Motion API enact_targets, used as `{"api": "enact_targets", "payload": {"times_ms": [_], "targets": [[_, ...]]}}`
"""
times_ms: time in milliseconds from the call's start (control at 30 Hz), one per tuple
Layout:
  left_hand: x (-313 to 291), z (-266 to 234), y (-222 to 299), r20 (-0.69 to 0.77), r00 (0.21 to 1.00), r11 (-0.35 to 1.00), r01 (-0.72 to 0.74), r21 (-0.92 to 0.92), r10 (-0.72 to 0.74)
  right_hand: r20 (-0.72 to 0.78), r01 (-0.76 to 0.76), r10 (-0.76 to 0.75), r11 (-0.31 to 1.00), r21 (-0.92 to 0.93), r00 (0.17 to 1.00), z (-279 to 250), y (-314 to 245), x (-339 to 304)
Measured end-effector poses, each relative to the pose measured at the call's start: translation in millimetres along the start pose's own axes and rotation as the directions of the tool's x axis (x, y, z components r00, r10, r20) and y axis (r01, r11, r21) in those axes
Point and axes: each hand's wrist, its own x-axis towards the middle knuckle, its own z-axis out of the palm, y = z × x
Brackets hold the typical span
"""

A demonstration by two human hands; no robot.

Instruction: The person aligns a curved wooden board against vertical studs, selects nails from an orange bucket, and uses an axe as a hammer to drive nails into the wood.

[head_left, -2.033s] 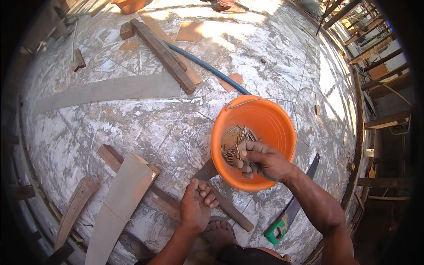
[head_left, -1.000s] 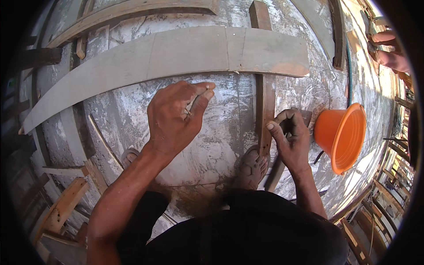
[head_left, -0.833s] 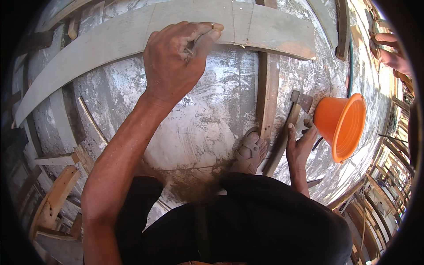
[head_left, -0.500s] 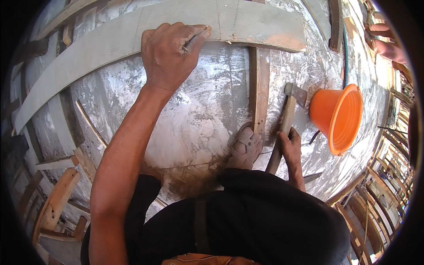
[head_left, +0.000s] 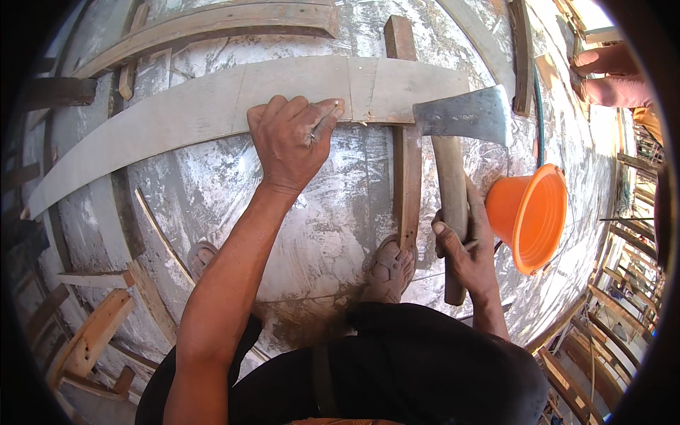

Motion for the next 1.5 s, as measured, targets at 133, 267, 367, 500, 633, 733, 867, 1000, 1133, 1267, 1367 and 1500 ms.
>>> {"api": "enact_targets", "payload": {"times_ms": [133, 267, 367, 500, 633, 733, 867, 1000, 1133, 1267, 1367, 1500], "targets": [[4.4, -3.6, 0.9, -0.001, 1.0, 1.0, -0.012, -0.02, 0.012, 0.142, 0.384, -0.362, 0.785, -0.487, 0.921, 19.0, -33.9, 32.0], [1.3, -5.7, 0.6, 0.03, 0.999, 1.0, -0.016, -0.009, 0.016, 0.173, 0.461, -0.441, 0.714, -0.526, 0.881, 28.4, -53.5, 41.2], [1.3, -0.8, -1.1, -0.019, 1.0, 0.999, -0.02, -0.03, 0.019, 0.176, 0.484, -0.475, 0.672, -0.56, 0.862, 33.0, -56.8, 43.1], [-0.5, -3.8, -6.2, 0.015, 1.0, 1.0, -0.023, -0.021, 0.023, 0.24, 0.349, -0.254, 0.686, -0.638, 0.937, 33.2, -60.9, 45.5], [2.4, -0.2, -2.2, -0.01, 1.0, 0.999, -0.021, -0.039, 0.02, 0.24, 0.54, -0.514, 0.58, -0.609, 0.823, 26.6, -48.4, 44.8], [-2.8, -2.0, -4.5, 0.022, 1.0, 1.0, -0.006, -0.026, 0.007, 0.212, 0.531, -0.509, 0.642, -0.552, 0.835, 31.6, -39.4, 44.9], [3.8, -9.0, -3.3, 0.045, 0.999, 1.0, -0.011, -0.02, 0.012, 0.278, 0.433, -0.333, 0.732, -0.526, 0.901, 30.7, -55.0, 46.9], [16.0, -23.7, -2.0, 0.299, 0.954, 1.0, -0.017, 0.007, 0.015, 0.094, 0.386, -0.393, 0.781, -0.492, 0.915, 25.5, -36.3, 39.3], [48.6, -57.4, -27.5, 0.515, 0.856, 0.968, -0.095, 0.231, -0.038, -0.048, 0.264, -0.321, 0.846, -0.464, 0.946, 15.7, -23.4, 33.3], [68.3, -72.3, -63.8, 0.628, 0.778, 0.892, -0.268, 0.364, -0.023, -0.244, 0.071, -0.15, 0.95, -0.305, 0.958, 0.0, 6.0, 25.9], [81.7, -72.9, -65.8, 0.641, 0.768, 0.848, -0.34, 0.406, 0.002, -0.378, -0.073, 0.023, 0.99, -0.118, 0.926, -13.4, 54.2, -1.3], [98.0, -73.4, -53.5, 0.755, 0.651, 0.839, -0.365, 0.403, -0.08, -0.376, -0.265, 0.2, 0.955, -0.131, 0.905, -25.0, 109.7, -23.0]]}}
